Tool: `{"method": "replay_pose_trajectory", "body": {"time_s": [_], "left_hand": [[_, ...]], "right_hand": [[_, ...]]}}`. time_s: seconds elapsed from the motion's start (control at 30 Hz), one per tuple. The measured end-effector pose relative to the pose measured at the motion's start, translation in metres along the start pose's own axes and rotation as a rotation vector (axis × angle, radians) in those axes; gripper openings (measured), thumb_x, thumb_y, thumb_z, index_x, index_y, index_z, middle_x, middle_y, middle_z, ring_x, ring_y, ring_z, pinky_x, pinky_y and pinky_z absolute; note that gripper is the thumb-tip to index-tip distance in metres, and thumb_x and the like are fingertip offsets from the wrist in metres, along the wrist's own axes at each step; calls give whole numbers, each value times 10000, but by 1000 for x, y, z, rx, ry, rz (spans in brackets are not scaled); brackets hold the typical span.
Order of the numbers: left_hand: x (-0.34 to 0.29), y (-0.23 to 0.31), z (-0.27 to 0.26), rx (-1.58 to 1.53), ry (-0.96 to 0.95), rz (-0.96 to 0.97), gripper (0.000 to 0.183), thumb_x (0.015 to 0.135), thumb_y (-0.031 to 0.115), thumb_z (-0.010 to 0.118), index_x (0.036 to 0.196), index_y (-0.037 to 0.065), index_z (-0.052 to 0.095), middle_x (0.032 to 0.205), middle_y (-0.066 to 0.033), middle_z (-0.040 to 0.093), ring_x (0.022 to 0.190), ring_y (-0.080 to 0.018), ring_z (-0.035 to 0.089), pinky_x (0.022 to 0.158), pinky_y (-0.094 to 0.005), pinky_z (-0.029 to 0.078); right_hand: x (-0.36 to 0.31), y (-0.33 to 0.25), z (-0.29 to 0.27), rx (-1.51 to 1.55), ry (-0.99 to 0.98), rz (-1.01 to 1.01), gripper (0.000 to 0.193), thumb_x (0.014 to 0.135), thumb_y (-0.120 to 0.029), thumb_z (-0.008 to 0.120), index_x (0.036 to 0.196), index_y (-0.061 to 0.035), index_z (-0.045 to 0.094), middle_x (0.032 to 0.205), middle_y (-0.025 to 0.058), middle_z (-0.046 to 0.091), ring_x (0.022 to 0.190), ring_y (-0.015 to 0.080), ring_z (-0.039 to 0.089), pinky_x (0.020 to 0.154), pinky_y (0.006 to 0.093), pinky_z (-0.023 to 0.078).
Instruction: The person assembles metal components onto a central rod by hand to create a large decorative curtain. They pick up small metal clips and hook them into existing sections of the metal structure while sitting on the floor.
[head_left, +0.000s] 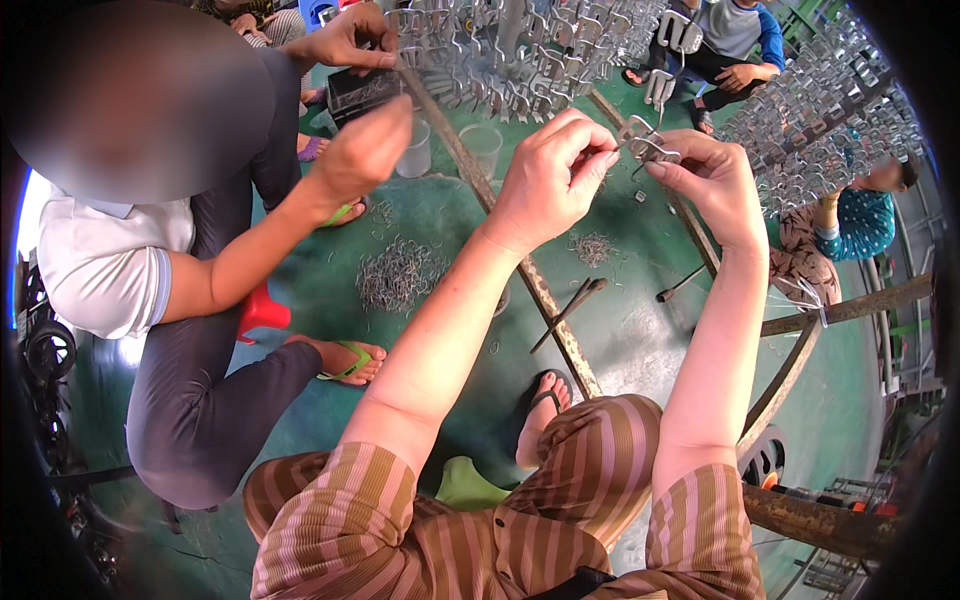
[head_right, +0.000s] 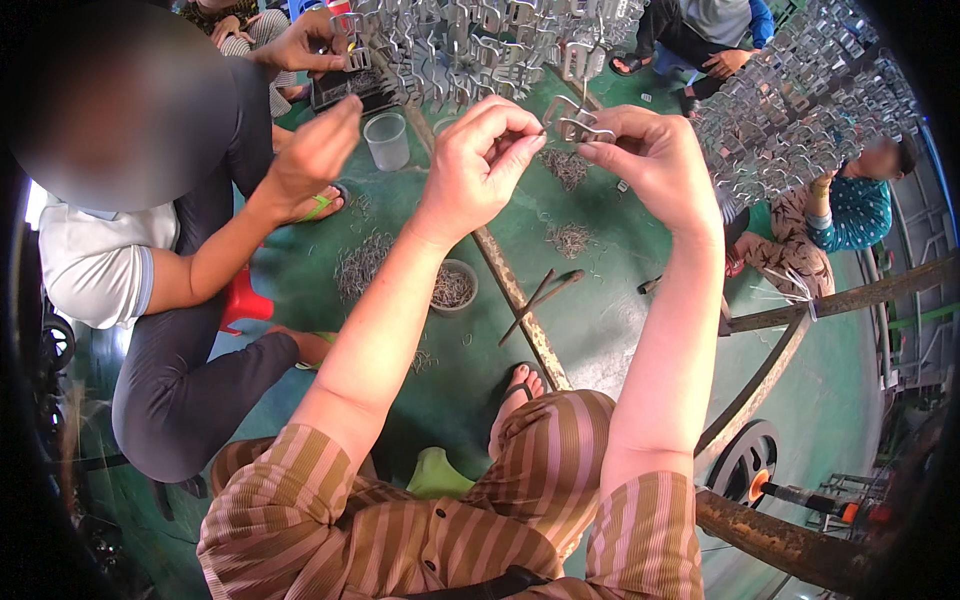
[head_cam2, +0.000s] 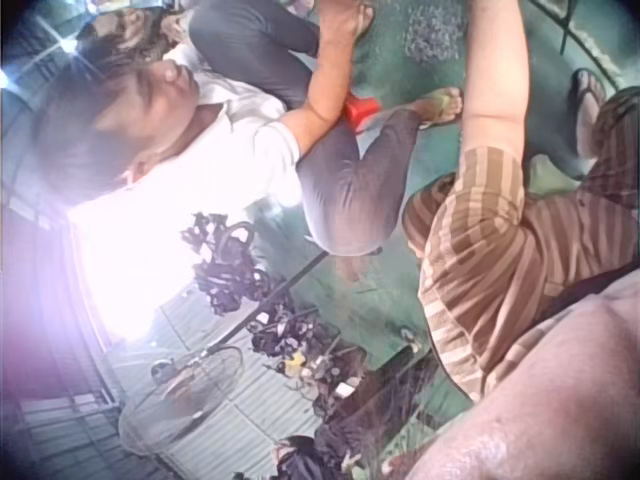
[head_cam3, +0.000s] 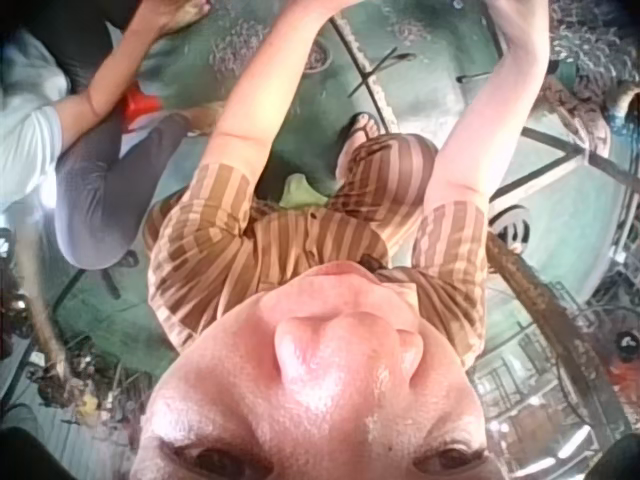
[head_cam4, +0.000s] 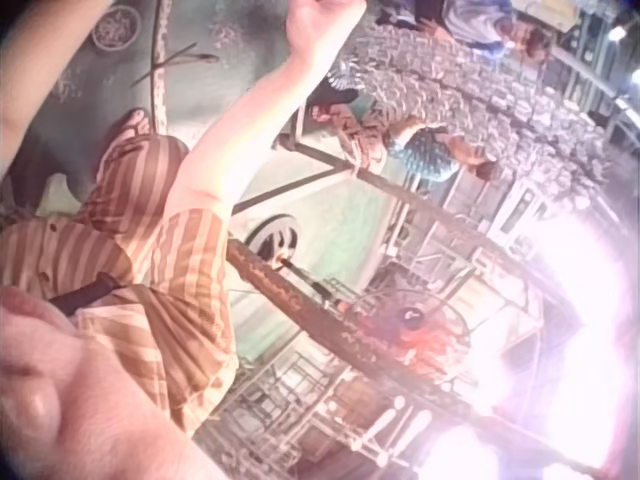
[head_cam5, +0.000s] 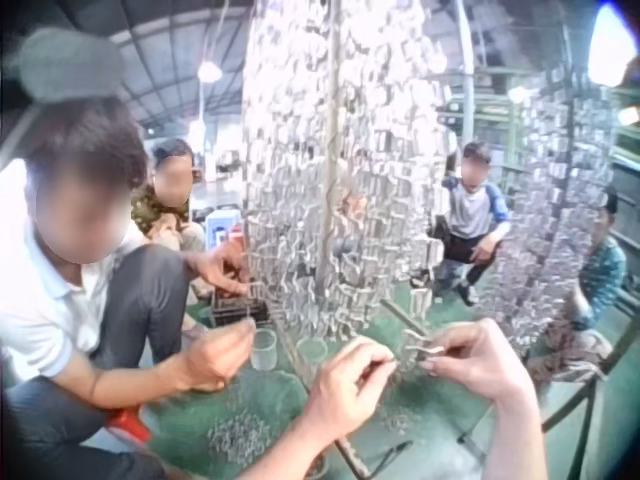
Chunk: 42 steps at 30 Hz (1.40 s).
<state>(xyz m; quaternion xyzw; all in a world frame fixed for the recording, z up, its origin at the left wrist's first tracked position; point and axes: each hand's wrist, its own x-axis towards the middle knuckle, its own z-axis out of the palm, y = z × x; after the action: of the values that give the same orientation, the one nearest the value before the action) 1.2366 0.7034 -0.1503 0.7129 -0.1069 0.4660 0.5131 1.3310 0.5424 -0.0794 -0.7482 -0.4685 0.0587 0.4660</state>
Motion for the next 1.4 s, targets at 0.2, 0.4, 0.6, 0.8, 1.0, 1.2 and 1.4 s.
{"method": "replay_pose_trajectory", "body": {"time_s": [0.2,0.4,0.6,0.8,1.0,1.2,1.4], "left_hand": [[-2,-3,0,171,-24,48,95,744,19,623,787,21,538,745,-82,531,594,-226,550,532,-319,438],[-3,-12,-1,281,-17,129,117,737,-22,624,821,10,549,759,-62,546,575,-141,531,512,-245,427],[-2,-10,1,171,-28,11,89,756,-16,617,807,-2,546,740,-40,527,564,-90,489,508,-217,396],[-5,-11,9,19,-16,-73,73,775,0,626,804,-13,561,743,-3,526,580,-38,461,505,-192,376],[-5,-9,14,-39,-32,-125,83,759,1,621,788,-15,544,721,-67,524,561,-119,524,512,-251,421],[-7,-12,19,-36,3,-105,62,783,-9,624,792,-23,564,737,8,515,578,-22,455,503,-173,370],[-7,-16,23,-64,29,-110,53,785,-10,623,790,-20,571,739,3,518,583,-26,454,504,-176,372]], "right_hand": [[2,-2,5,20,-13,3,189,726,-35,697,900,23,650,741,0,634,686,35,529,619,197,439],[1,0,5,51,-6,53,205,733,-48,697,920,23,653,764,11,645,699,41,534,633,201,442],[-5,15,1,161,62,138,188,735,-83,706,886,18,660,746,9,635,677,49,522,618,202,420],[-9,36,5,64,58,196,146,727,-99,715,783,22,655,688,0,612,621,53,484,568,218,390],[-6,25,21,-183,84,153,200,707,-124,730,784,41,650,646,59,625,583,74,512,552,246,424],[-4,19,26,-284,130,129,191,688,-111,722,796,35,663,707,90,644,612,118,571,574,268,451],[-4,24,31,-326,124,132,198,681,-121,718,800,29,668,738,108,653,640,156,608,609,287,475]]}}
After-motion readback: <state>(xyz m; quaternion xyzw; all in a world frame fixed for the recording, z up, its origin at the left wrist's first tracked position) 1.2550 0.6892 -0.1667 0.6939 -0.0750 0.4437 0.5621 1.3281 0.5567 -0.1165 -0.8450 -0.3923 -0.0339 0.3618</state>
